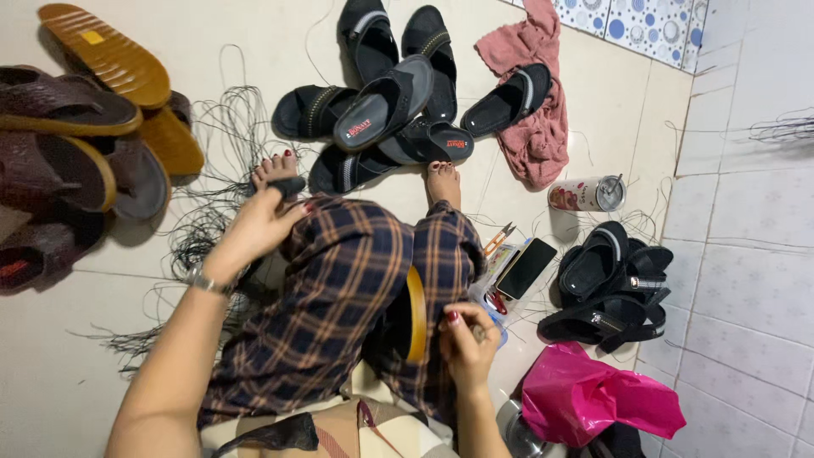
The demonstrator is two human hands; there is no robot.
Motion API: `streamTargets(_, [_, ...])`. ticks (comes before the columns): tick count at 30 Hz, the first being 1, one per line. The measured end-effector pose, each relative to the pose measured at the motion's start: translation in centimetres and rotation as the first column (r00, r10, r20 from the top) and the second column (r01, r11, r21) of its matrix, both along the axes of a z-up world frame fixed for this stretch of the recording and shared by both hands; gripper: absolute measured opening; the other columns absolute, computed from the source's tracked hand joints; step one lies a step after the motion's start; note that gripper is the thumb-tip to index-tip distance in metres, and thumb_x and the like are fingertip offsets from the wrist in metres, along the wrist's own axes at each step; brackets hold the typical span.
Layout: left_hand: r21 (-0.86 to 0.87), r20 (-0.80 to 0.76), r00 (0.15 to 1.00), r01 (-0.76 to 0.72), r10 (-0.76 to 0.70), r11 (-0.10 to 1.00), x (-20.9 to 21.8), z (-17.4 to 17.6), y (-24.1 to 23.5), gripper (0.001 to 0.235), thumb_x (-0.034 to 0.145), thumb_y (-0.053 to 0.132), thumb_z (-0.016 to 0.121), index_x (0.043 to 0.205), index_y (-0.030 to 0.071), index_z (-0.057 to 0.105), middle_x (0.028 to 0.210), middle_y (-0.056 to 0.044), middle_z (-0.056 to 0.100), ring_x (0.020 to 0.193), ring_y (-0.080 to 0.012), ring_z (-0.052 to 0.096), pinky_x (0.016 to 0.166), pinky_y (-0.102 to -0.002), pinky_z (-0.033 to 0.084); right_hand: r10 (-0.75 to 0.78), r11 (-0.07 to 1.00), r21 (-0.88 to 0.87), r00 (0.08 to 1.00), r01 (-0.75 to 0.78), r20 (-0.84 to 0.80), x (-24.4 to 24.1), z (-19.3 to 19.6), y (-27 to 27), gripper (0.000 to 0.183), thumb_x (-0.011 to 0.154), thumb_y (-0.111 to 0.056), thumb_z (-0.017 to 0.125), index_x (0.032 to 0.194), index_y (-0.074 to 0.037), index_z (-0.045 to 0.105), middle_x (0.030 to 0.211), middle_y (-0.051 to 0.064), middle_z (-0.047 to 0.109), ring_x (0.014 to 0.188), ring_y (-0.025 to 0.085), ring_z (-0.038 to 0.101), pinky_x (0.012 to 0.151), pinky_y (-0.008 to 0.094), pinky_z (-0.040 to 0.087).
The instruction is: The person sits on the floor and sews a black slipper using a needle and thread. They hold the slipper between their legs and repeatedly pass the needle through the sole and upper, pulling the thread tight to secure the stitching.
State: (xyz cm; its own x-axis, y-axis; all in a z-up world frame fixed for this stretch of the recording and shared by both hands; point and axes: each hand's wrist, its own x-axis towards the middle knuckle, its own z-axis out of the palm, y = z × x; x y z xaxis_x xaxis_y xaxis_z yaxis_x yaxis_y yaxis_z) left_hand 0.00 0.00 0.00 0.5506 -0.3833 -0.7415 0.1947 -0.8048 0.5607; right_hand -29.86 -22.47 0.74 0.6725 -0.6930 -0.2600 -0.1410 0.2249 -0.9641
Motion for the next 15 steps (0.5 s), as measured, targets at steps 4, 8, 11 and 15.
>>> streamTargets(4, [-0.117, 0.329, 0.940, -0.056, 0.092, 0.992, -4.6, -5.5, 5.0, 0.040, 0.100, 0.032, 0.062, 0.072, 0.004, 0.055, 0.050, -0.005, 0.047, 0.040, -0.0183, 0.041, 0.043, -0.034, 0.028, 0.125, 0.991, 0.050, 0.985, -0.120, -0.115, 3.0, 2.7, -5.1, 0.022, 0.083, -0.021, 0.074, 0.095, -0.003, 0.069, 0.059, 0.009, 0.058, 0.032, 0.011, 0.044, 0.028, 0.022, 0.028])
streamTargets(8, [-0.157, 0.515, 0.855, 0.021, 0.064, 0.987, -11.2, -5.4, 7.7, 0.030, 0.091, 0.026, 0.068, 0.104, 0.000, 0.075, 0.104, -0.026, 0.071, 0.099, -0.0462, 0.068, 0.078, -0.054, 0.055, 0.074, 0.943, -0.323, 0.997, -0.082, -0.037, 0.8, 8.7, -11.1, 0.018, 0.085, -0.013, 0.071, 0.098, -0.001, 0.070, 0.069, 0.012, 0.063, 0.043, 0.014, 0.051, 0.042, 0.021, 0.034])
streamTargets(11, [-0.336, 0.766, 0.606, 0.090, 0.216, 0.938, -13.4, -3.5, 7.2, 0.019, 0.086, 0.007, 0.070, 0.098, -0.007, 0.074, 0.113, -0.023, 0.070, 0.106, -0.0429, 0.067, 0.091, -0.049, 0.052, 0.046, 0.807, -0.590, 0.998, -0.015, 0.037, 0.1, 12.0, -9.5, 0.016, 0.086, -0.008, 0.069, 0.099, 0.001, 0.070, 0.076, 0.014, 0.067, 0.051, 0.017, 0.055, 0.052, 0.021, 0.038])
streamTargets(15, [-0.620, 0.604, 0.607, -0.049, 0.516, 0.783, -18.0, 3.1, 3.1, 0.006, 0.083, 0.008, 0.076, 0.080, 0.004, 0.079, 0.118, -0.012, 0.072, 0.107, -0.0295, 0.071, 0.093, -0.040, 0.055, 0.119, 0.612, -0.791, 0.988, 0.005, 0.098, 3.2, 11.5, -2.7, 0.015, 0.086, -0.002, 0.068, 0.101, 0.002, 0.071, 0.084, 0.016, 0.070, 0.059, 0.019, 0.060, 0.063, 0.020, 0.042])
